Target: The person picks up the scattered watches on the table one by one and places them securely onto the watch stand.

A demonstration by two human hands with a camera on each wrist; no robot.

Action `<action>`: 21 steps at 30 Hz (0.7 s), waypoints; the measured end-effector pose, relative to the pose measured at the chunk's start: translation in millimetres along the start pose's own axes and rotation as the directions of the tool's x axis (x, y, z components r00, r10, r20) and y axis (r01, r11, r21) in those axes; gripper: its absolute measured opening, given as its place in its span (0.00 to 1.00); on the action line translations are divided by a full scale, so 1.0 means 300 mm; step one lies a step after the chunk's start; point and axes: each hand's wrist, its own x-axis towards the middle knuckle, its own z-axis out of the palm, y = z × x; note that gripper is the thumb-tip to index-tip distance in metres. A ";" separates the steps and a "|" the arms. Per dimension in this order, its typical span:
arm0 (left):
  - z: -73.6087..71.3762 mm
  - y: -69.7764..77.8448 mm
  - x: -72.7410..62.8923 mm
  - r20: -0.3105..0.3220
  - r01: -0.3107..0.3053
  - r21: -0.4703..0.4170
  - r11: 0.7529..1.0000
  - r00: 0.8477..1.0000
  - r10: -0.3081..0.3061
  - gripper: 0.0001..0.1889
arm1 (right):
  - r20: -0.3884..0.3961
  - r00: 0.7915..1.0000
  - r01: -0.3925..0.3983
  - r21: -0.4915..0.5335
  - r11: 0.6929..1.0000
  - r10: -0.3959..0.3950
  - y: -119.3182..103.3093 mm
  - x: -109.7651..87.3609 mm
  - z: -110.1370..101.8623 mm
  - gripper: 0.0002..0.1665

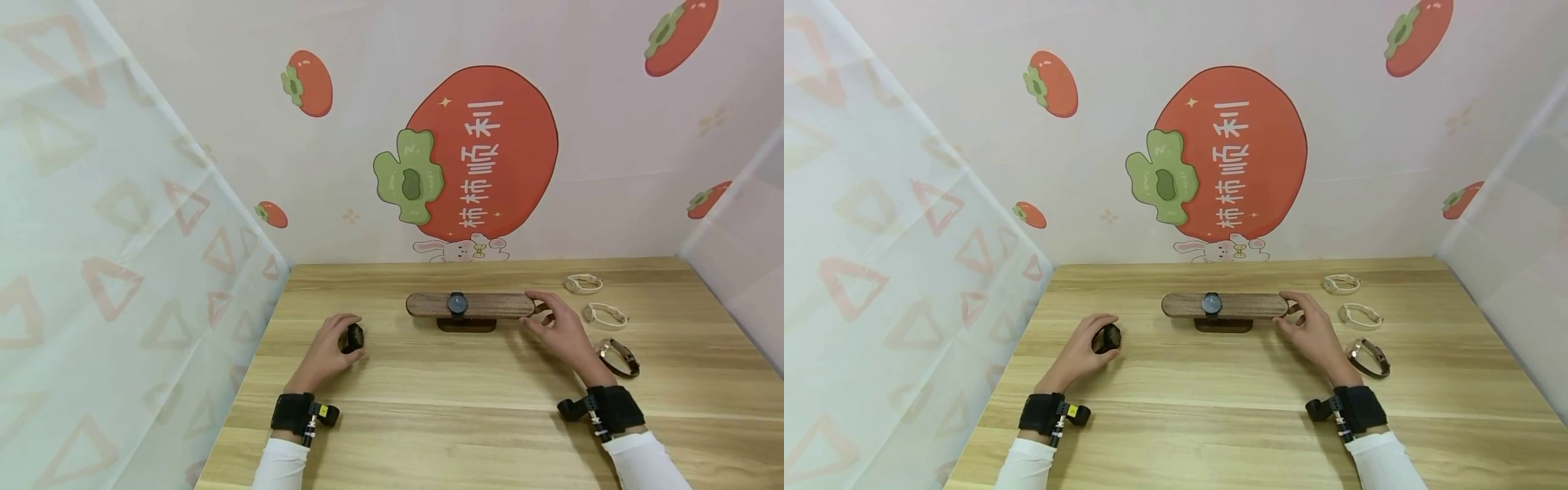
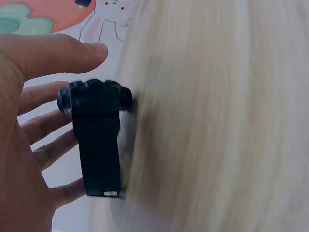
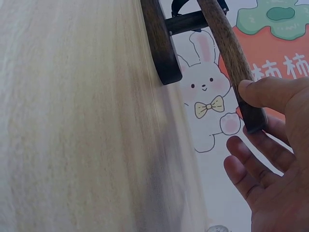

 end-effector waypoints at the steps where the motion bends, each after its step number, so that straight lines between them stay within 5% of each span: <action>1: -0.002 -0.003 -0.004 0.013 0.014 -0.010 1.000 1.000 -0.014 0.36 | 0.000 1.000 0.000 0.002 1.000 0.000 -0.001 0.000 0.001 0.33; 21: -0.021 -0.005 -0.019 0.073 0.118 -0.021 0.993 0.991 -0.116 0.36 | -0.001 1.000 -0.002 -0.010 1.000 0.002 -0.004 -0.004 0.001 0.34</action>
